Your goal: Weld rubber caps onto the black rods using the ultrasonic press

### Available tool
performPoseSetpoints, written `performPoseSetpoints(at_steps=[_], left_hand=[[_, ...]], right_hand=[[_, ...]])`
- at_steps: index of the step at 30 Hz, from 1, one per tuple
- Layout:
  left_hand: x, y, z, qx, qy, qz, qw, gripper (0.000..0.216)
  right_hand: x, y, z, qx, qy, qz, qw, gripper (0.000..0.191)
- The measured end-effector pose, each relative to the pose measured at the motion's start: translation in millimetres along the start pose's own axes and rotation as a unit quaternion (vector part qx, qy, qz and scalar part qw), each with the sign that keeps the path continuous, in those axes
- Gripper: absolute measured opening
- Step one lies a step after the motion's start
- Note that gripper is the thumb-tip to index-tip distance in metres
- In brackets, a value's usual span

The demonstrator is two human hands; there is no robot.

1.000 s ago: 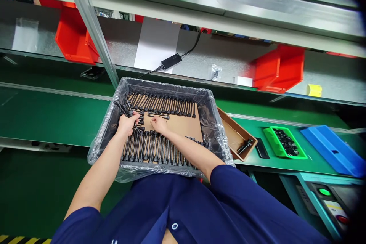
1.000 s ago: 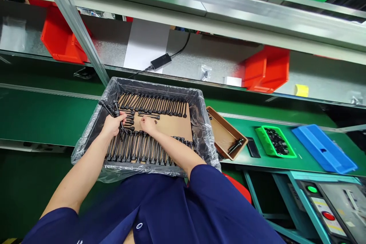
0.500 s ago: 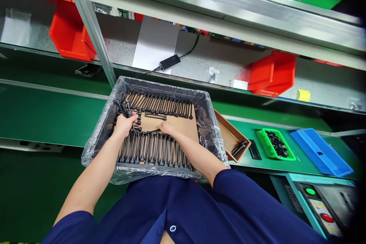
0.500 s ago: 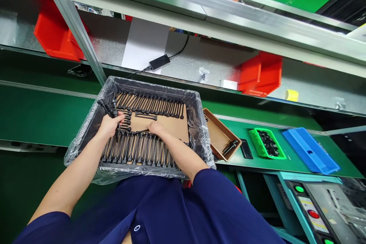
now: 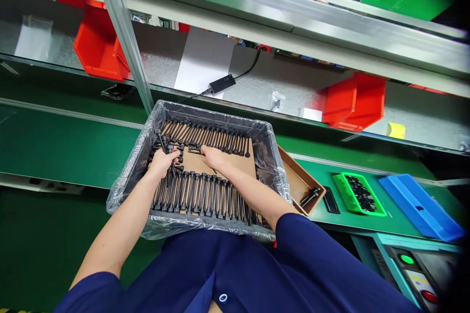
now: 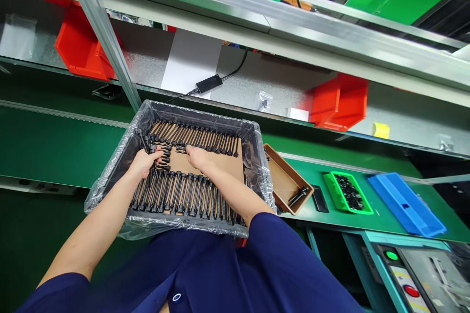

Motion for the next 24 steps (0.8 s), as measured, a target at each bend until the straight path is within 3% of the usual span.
performPoseSetpoints(at_steps=[4,8,13,15,17,18,19,20,22,24], left_hand=[[1,-6,1,0.028,-0.01,-0.02,0.999,0.026],[1,-6,3,0.019,-0.023,-0.019,0.999,0.026],[-1,-5,6,0.006,-0.034,-0.02,0.999,0.032],[-2,-6,7,0.001,-0.038,-0.025,0.999,0.037],[-4,-8,11,-0.001,-0.048,-0.037,0.998,0.041],[-5,-9,14,0.001,-0.061,-0.041,0.997,0.043],[-7,-10,18,0.007,-0.082,-0.044,0.996,0.043],[-8,-11,23,0.015,-0.109,-0.045,0.993,0.043],[-11,-14,32,0.032,-0.158,-0.046,0.986,0.043],[-11,-16,32,0.046,-0.158,-0.053,0.985,0.045]], right_hand=[[18,-20,20,-0.058,-0.05,-0.059,0.995,0.017],[30,-23,35,-0.055,-0.044,-0.063,0.995,0.02],[36,-11,32,-0.03,-0.008,-0.032,0.999,0.023],[33,-10,27,0.009,0.014,-0.019,1.0,0.022],[29,-13,23,0.16,0.037,-0.008,0.986,0.023],[27,-16,24,0.281,0.034,-0.004,0.959,0.024],[25,-21,28,0.417,0.018,0.002,0.909,0.025],[24,-27,34,0.547,-0.007,0.013,0.837,0.024],[20,-35,49,0.744,-0.047,0.077,0.662,0.02],[13,-31,63,0.84,-0.034,0.167,0.516,0.016]])
Point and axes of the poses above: each hand's wrist, its own x-axis towards the middle knuckle, its own z-axis out of the palm, y = z × x, the point moved 8 cm from there along x, towards the middle knuckle, and after that the axes turned 5 degrees about -y, right-handed, at the moved point
